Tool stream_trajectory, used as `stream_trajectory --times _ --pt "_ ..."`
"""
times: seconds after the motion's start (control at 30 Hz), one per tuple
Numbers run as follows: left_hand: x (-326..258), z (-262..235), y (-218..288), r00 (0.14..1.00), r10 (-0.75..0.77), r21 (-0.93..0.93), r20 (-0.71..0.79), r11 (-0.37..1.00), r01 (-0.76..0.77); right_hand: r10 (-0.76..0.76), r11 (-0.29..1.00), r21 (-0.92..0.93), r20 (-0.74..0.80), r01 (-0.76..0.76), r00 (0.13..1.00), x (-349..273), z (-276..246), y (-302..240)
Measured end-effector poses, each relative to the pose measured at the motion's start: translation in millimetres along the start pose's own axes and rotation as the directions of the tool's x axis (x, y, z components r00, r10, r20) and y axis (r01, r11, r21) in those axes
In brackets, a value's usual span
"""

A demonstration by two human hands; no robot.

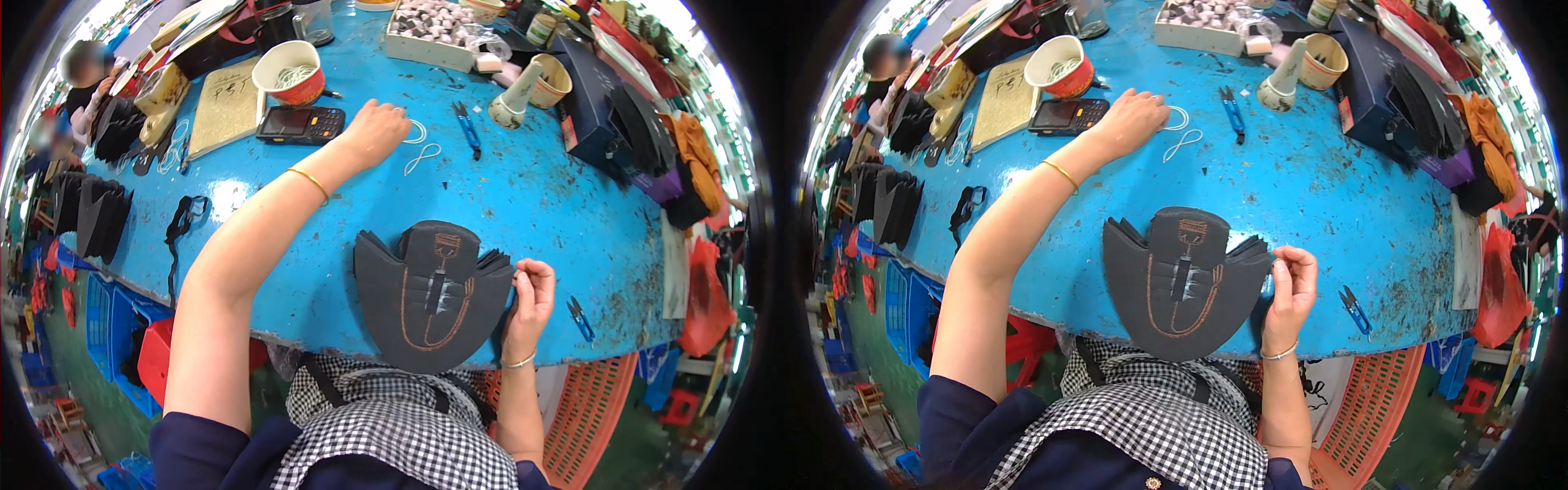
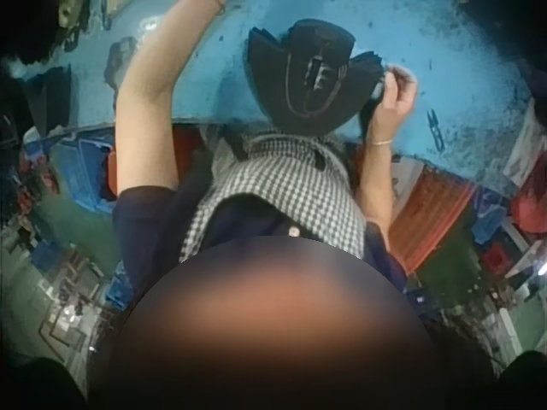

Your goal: The person trims excess material from shoe upper components with clippers.

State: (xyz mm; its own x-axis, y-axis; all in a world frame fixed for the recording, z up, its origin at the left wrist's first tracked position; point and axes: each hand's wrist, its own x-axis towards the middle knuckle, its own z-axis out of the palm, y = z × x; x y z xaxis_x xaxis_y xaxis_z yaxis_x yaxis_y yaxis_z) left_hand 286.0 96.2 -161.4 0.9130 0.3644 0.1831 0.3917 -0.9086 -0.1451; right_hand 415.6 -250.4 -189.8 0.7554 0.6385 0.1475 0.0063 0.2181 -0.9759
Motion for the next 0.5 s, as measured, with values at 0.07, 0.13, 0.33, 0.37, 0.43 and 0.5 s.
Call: stream_trajectory --times 0.07,0.13,0.33,0.37,0.43,0.5 --pt "-7.2 -6.1 -3.8 0.997 0.024 -0.147 -0.079 0.988 -0.036 0.012 0.999 0.038 -0.005 -0.012 1.0 -0.3 0.3 -1.2" --pt "-15.4 -24.6 -3.8 0.998 -0.04 -0.387 -0.053 0.922 0.016 0.007 0.995 0.1 -0.005 -0.007 1.0 -0.3 -0.6 -0.8" --pt "-31.6 -141.8 56.6 0.979 0.157 -0.9 0.127 0.433 0.047 -0.173 0.982 0.091 0.069 0.166 0.983 5.9 4.3 -41.4" --pt "-38.2 -158.4 69.5 0.971 0.208 -0.925 0.119 0.378 0.032 -0.23 0.973 0.042 0.15 0.227 0.961 9.0 18.0 -58.9" --pt "-55.6 -173.2 91.5 0.968 0.249 -0.958 0.022 0.282 -0.051 -0.271 0.945 -0.088 0.329 0.315 0.905 11.0 46.6 -85.6" --pt "-65.4 -183.5 113.1 0.967 0.25 -0.979 0.053 0.206 0.001 -0.122 0.986 -0.047 0.461 0.161 0.879 7.3 54.8 -90.0"
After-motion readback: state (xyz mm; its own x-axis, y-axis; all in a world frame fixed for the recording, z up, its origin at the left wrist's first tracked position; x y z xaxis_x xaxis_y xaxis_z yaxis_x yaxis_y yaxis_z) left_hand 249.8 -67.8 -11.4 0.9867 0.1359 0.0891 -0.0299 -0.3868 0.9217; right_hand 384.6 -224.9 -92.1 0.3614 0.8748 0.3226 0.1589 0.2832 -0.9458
